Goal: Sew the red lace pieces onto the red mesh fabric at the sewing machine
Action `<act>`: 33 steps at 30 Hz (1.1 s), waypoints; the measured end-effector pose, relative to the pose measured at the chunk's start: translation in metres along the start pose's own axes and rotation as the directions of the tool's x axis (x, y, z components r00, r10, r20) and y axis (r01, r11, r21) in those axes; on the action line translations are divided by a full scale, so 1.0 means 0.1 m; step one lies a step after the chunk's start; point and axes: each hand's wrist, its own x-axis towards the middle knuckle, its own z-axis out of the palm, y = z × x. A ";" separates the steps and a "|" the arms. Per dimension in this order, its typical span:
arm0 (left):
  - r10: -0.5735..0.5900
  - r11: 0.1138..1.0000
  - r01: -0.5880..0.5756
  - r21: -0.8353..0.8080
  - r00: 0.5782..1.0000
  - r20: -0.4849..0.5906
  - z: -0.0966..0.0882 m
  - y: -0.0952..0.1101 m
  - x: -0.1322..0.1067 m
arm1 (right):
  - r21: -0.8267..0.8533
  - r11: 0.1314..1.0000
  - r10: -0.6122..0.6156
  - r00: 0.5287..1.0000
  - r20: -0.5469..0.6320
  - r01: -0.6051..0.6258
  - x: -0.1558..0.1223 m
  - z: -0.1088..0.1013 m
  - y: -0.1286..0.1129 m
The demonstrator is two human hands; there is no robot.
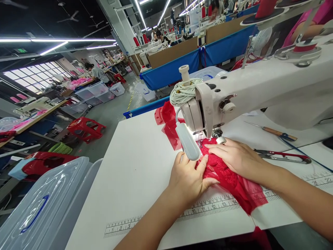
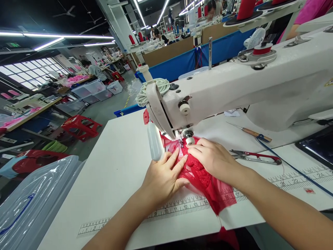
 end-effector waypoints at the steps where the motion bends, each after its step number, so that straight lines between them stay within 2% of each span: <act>1: 0.000 1.000 0.000 0.002 1.000 0.010 0.00 -0.01 0.00 | -0.007 1.000 0.002 1.000 -0.007 -0.002 0.01 0.01 0.00; 5: -0.014 1.000 0.014 0.003 0.999 0.028 0.05 -0.06 0.00 | -0.028 1.000 -0.001 1.000 -0.007 0.001 0.05 0.02 0.01; 9: -0.003 1.000 0.003 0.000 1.000 -0.016 0.07 -0.10 0.03 | 0.004 1.000 -0.017 0.999 -0.031 0.017 0.08 -0.01 0.04; 14: 0.156 0.976 -0.160 -0.147 0.987 -0.038 0.03 -0.11 0.09 | 0.022 0.996 -0.091 0.996 -0.006 0.091 0.04 -0.09 0.03; 16: 0.180 0.966 -0.180 -0.186 0.984 -0.017 0.01 -0.11 0.10 | 0.022 0.992 -0.123 0.992 -0.017 0.123 0.01 -0.09 0.03; 20: 0.090 0.975 -0.085 -0.203 0.996 0.017 0.00 -0.08 0.09 | 0.049 0.968 -0.244 0.967 -0.074 0.247 -0.03 -0.05 0.03; 22: 0.079 0.977 -0.075 -0.199 0.997 0.012 -0.02 -0.07 0.08 | 0.044 0.958 -0.279 0.957 -0.074 0.283 -0.04 -0.04 0.04; 33: 0.076 0.996 -0.079 -0.050 0.995 -0.064 -0.04 0.01 0.02 | -0.041 0.963 -0.270 0.956 -0.114 0.267 -0.06 -0.06 0.04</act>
